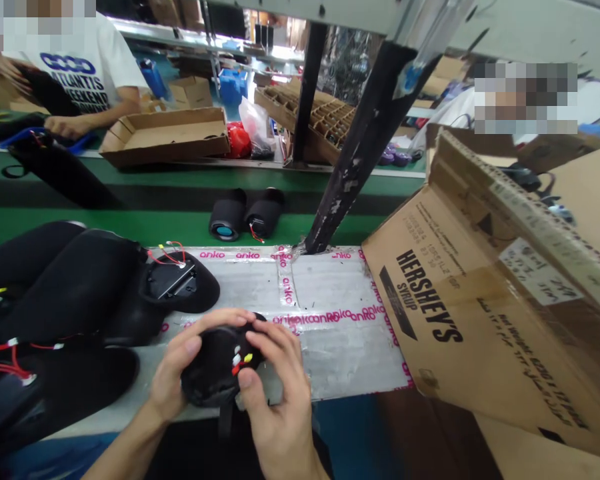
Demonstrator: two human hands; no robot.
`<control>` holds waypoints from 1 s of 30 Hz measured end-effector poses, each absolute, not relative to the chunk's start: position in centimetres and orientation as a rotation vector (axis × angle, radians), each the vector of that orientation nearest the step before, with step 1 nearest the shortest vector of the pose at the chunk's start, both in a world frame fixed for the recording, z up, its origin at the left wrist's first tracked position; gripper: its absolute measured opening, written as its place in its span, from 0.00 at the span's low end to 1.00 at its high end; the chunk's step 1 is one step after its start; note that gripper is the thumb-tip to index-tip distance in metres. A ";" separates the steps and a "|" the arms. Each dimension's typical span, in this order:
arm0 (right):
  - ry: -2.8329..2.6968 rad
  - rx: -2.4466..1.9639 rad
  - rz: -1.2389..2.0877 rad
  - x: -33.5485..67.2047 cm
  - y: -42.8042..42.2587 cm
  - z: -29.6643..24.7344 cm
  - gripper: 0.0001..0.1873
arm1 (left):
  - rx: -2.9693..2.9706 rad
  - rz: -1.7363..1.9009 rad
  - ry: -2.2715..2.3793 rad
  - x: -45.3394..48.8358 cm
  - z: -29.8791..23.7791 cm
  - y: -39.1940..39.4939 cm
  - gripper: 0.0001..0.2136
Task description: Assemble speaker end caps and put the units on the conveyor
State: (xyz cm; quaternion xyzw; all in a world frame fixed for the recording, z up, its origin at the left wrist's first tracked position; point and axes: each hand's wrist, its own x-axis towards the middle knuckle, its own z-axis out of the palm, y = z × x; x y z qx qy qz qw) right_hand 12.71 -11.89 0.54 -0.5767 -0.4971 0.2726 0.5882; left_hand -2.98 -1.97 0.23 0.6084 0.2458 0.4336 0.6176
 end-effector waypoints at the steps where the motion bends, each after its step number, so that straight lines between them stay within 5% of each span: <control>1: -1.144 -1.346 0.679 13.3 -11.6 0.6 0.18 | 1.395 0.969 0.555 -2.7 0.5 -1.3 0.22; 20: -1.299 -1.165 0.799 19.6 -9.3 -2.2 0.32 | 1.529 0.659 0.448 -1.3 1.9 1.5 0.23; 30: -0.952 -1.262 0.785 15.6 -10.8 -0.9 0.08 | 1.798 1.025 0.565 -1.7 1.3 0.7 0.22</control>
